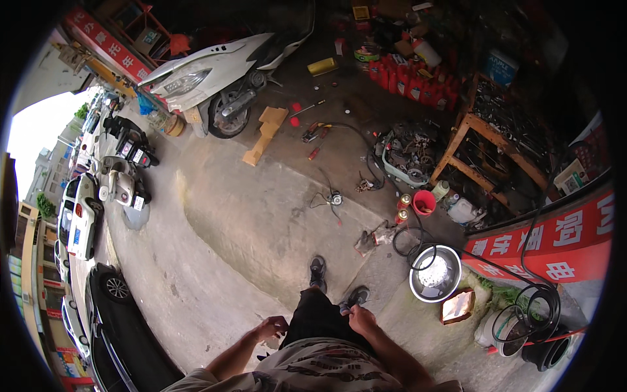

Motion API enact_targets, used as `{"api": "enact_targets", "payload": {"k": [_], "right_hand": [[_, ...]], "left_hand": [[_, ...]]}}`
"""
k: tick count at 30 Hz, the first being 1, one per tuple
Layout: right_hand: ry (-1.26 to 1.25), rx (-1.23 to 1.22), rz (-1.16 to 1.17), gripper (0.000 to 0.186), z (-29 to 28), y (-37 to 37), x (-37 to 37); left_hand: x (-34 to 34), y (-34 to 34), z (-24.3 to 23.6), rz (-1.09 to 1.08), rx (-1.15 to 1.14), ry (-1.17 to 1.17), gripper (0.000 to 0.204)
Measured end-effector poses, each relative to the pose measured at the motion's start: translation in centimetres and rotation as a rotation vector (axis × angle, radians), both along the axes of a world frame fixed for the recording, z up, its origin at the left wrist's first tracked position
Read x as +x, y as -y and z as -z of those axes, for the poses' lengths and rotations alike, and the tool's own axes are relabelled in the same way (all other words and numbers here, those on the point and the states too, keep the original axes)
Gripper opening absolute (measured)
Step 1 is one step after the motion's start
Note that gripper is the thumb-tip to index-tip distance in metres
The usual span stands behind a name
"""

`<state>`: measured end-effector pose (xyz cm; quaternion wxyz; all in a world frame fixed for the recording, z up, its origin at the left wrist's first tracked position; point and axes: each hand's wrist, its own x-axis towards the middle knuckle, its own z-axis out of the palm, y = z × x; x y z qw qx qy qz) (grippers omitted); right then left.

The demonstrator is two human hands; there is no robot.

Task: The recorder is disassembling and cleaning a motorcycle mechanical part, then disposing of old fluid into a barrel.

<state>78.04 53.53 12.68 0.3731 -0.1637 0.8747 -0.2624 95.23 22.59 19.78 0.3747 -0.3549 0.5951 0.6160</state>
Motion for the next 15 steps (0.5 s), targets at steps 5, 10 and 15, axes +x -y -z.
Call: {"api": "enact_targets", "payload": {"k": [5, 10, 15], "right_hand": [[0.040, 0.098, -0.053, 0.027, -0.8, -2.2, -0.9], [0.037, 0.080, -0.066, 0.028, -0.9, -2.4, -1.6], [0.014, 0.060, -0.021, 0.027, -0.1, -1.1, -2.1]], "left_hand": [[-0.6, 0.0, 8.4, -0.055, -0.240, -0.029, 0.016], [0.6, 0.1, 14.3, 0.268, -0.812, -0.200, 0.032], [0.3, -1.0, 11.7, 0.024, -0.623, -0.193, 0.030]]}}
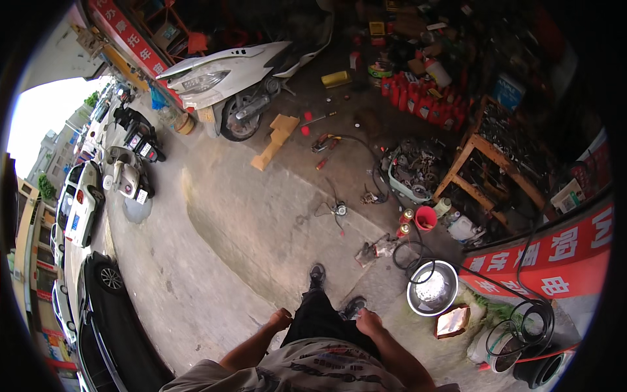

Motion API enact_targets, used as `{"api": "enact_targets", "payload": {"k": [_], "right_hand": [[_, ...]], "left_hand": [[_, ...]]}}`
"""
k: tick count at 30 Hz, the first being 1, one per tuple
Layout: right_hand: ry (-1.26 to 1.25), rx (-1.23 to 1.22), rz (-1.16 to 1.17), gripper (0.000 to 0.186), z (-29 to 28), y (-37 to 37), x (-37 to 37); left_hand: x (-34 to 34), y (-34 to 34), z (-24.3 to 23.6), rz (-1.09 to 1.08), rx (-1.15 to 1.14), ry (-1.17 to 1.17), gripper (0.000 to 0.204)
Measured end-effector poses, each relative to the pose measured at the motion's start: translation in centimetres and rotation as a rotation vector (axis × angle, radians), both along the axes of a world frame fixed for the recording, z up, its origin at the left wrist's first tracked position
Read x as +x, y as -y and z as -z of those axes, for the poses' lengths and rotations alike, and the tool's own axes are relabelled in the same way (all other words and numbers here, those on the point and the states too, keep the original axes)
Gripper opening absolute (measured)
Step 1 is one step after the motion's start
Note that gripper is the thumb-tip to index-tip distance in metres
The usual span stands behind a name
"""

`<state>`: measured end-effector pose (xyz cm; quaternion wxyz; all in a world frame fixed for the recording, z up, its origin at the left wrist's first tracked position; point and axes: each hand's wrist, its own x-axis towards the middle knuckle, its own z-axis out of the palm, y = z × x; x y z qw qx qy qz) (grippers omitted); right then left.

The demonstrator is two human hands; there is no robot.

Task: The recorder is disassembling and cleaning a motorcycle mechanical part, then disposing of old fluid into a barrel.

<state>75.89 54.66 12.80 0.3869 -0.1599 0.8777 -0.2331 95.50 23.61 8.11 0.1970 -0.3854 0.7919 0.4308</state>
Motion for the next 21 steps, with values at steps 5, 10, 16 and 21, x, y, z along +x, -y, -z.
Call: {"api": "enact_targets", "payload": {"k": [5, 10, 16, 21], "right_hand": [[-0.055, -0.091, -0.014, 0.028, 2.9, 6.5, -0.1], [-0.015, -0.151, -0.095, 0.038, 3.4, 13.4, -0.5], [0.081, -0.102, -0.255, 0.046, 5.7, 16.2, 0.0], [0.025, -0.121, -0.255, 0.047, 2.7, 16.6, 0.2]], "left_hand": [[-2.0, 0.5, -6.5, 0.278, 0.144, 0.151, 0.039], [-2.7, -1.1, -9.4, -0.022, 0.344, 0.102, 0.043], [-2.1, -0.6, -10.8, -0.019, 0.349, 0.091, 0.043], [-1.3, 0.7, -11.0, -0.087, 0.426, 0.078, 0.049]]}}
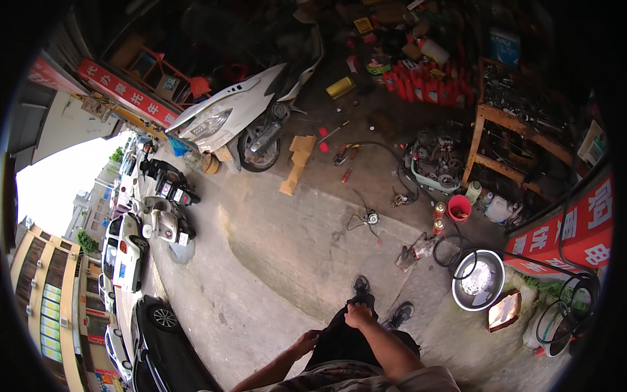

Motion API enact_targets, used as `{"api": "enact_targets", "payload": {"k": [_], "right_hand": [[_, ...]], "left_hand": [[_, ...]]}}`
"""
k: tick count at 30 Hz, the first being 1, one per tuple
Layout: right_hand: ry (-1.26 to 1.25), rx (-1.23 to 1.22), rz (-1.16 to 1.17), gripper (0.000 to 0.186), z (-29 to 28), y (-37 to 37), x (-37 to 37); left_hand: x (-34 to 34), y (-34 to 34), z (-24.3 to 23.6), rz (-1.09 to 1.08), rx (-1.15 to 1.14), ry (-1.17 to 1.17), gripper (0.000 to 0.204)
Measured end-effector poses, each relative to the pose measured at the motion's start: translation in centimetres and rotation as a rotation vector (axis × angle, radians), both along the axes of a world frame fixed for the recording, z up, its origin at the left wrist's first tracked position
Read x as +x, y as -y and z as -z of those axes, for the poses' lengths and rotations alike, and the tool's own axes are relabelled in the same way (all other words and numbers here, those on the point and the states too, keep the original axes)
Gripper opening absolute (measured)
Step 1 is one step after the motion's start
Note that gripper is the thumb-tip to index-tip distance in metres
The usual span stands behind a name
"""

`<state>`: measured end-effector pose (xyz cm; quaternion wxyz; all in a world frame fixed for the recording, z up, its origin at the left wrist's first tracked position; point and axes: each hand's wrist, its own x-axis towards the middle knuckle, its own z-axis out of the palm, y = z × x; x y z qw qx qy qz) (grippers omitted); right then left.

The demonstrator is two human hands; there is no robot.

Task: The recorder is disassembling and cleaning a motorcycle mechanical part, then disposing of old fluid into a barrel.

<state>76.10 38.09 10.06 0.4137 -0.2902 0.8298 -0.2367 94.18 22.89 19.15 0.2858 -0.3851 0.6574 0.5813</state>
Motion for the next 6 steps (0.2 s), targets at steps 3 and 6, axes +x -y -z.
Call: {"api": "enact_targets", "payload": {"k": [3, 6], "right_hand": [[-0.120, -0.020, -0.083, 0.045, -2.0, -0.2, 0.0], [-0.008, -0.072, -0.143, 0.051, -3.8, -0.3, 0.4]], "left_hand": [[-0.9, 0.4, -1.6, -0.091, 0.035, 0.052, 0.057], [-2.1, 0.7, -2.5, -0.094, 0.088, 0.139, 0.059]]}}
